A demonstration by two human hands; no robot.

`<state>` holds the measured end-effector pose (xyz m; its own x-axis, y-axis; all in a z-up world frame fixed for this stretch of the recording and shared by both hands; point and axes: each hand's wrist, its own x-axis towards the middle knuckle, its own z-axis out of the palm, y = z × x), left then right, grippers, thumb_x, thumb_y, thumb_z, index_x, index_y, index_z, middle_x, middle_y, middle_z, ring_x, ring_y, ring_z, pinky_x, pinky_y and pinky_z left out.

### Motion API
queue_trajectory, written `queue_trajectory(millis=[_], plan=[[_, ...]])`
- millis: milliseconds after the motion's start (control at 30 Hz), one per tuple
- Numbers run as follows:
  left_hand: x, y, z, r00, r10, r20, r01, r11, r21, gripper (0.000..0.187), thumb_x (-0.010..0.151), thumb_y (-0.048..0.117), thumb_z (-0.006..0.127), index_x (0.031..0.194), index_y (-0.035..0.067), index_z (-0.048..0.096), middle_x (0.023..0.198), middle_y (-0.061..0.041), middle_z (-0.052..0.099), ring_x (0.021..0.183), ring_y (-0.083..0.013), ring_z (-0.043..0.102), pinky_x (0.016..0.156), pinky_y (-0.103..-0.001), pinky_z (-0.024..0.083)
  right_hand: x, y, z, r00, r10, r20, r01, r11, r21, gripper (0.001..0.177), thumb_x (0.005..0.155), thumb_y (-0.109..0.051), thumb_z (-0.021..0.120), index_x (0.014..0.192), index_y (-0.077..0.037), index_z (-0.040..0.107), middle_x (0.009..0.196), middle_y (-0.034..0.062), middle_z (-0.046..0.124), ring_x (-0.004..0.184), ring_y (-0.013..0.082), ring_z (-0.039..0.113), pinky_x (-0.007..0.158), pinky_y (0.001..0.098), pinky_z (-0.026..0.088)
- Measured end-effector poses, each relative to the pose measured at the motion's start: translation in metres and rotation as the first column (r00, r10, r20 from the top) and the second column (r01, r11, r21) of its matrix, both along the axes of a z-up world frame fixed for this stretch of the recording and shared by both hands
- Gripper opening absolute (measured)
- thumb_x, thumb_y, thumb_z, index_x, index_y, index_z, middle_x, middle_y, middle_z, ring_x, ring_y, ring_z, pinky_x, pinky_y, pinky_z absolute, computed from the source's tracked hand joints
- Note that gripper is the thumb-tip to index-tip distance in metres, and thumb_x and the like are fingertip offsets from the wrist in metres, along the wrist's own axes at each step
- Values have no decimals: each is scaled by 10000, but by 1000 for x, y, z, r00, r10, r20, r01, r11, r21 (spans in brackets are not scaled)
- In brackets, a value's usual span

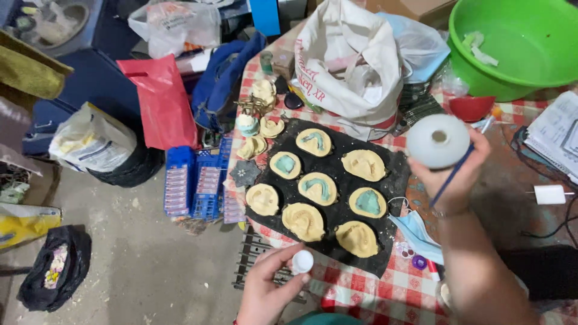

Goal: Applying a blue liquid coating to dental plaster models using a small brush and refilling the liquid from a bottle

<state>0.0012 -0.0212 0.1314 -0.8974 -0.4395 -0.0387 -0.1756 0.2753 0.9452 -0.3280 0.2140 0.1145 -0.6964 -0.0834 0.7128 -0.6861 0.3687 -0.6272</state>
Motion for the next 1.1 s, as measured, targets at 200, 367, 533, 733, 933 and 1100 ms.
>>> queue_trajectory(millis=[200,367,533,733,933,1100], plan=[[-5,-1,73,958,-130,-256,93,984,-151,400,795,308,819,1173,183,784,994,2,785,915,-175,710,878,-334,476,93,-12,90,879,362,-311,-297,925,236,1036,659,-311,964,1414,-4,324,1435,373,493,1345,512,533,1218,625,432],[24,-13,117,926,-129,-354,63,979,-191,386,811,306,764,1183,201,763,1063,25,813,920,-144,742,866,-340,492,152,-33,134,778,440,-449,-249,871,424,869,816,-366,911,1385,0,365,1435,323,531,1330,528,577,1185,668,476],[55,-24,137,915,-102,-390,32,983,-182,374,790,284,751,1156,205,762,1072,44,806,938,-147,737,889,-342,484,189,-53,164,705,473,-529,-193,845,498,742,923,-350,854,1391,14,407,1403,337,564,1260,556,601,1142,687,532],[78,-35,148,913,-115,-391,45,982,-183,387,766,265,742,1151,246,765,897,82,746,841,-113,677,881,-307,430,205,-61,167,656,532,-535,-226,815,534,564,983,-284,749,1375,-29,434,1425,292,549,1276,574,602,1145,732,495],[87,-42,150,910,-131,-394,62,981,-183,398,777,308,745,1171,249,762,1000,87,785,922,-109,712,928,-323,418,216,-65,177,629,508,-589,-151,823,548,363,1058,-225,611,1336,-43,465,1404,294,601,1255,590,650,1099,697,456],[89,-42,147,883,-145,-446,59,978,-201,393,786,278,762,1176,239,760,1094,93,796,933,-99,710,923,-318,419,223,-62,186,603,496,-624,-106,826,554,309,1068,-134,650,1316,-46,487,1382,291,616,1241,559,643,1035,678,481]])
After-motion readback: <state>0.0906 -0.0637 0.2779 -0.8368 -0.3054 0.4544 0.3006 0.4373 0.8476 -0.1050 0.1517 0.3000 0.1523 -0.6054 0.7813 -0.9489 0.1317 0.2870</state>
